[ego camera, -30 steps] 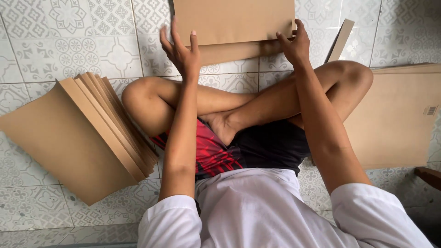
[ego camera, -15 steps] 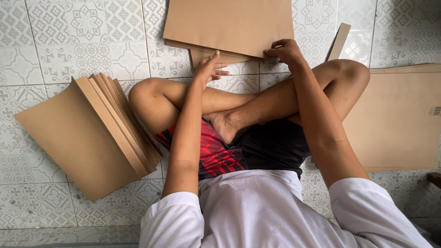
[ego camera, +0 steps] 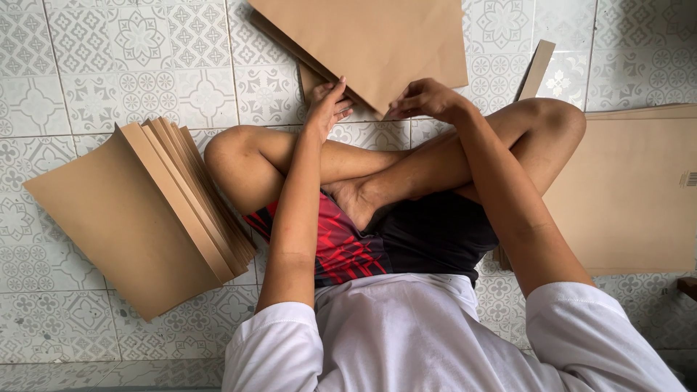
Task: Folding flat cardboard sheets into a specific shape and stacking them.
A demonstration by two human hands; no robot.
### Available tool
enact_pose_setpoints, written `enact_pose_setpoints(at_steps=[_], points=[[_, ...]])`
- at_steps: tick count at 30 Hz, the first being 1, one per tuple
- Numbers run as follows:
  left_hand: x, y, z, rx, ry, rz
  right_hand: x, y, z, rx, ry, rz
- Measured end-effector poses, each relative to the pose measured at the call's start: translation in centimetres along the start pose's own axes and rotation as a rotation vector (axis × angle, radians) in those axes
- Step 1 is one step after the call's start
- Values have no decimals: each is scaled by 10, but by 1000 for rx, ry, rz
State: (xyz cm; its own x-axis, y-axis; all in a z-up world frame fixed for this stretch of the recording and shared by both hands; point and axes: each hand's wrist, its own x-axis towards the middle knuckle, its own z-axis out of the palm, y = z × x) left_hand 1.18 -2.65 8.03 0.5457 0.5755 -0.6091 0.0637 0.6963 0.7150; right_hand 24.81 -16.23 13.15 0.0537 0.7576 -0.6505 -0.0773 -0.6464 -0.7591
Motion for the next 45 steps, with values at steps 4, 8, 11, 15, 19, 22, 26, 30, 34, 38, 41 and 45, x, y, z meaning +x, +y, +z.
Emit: enact_pose_setpoints(at_steps=[4,8,11,15,19,22,26,30,34,38,41,45], points=[[9,-11,-2,59,163,74,-1,0,5,-66,-248,-2],[23,-22,-11,91,255,134,-16,-18,7,-10,-185,-101],[17,-12,-7,179,296,84,-8,-11,-8,35,326,-544],[25,-18,-11,180,272,104,18,17,-40,-371,949,-820],[28,-22,-12,409,203,145,19,25,-46,-269,851,-380],[36,-30,-13,416,187,154,18,27,-47,-197,771,-119],[25,-17,-6,397,221,29,32,38,-57,-377,781,-79],[19,-12,-5,397,202,-6,51,57,-64,-562,794,-163],[24,-17,-7,434,200,67,32,30,-48,-398,758,-26],[25,-24,-13,355,189,228,21,19,-45,-195,652,-90],[10,-6,-20,189,91,382,9,6,-37,-65,605,-238],[-24,11,-53,158,47,554,-13,-27,0,-64,507,-446]])
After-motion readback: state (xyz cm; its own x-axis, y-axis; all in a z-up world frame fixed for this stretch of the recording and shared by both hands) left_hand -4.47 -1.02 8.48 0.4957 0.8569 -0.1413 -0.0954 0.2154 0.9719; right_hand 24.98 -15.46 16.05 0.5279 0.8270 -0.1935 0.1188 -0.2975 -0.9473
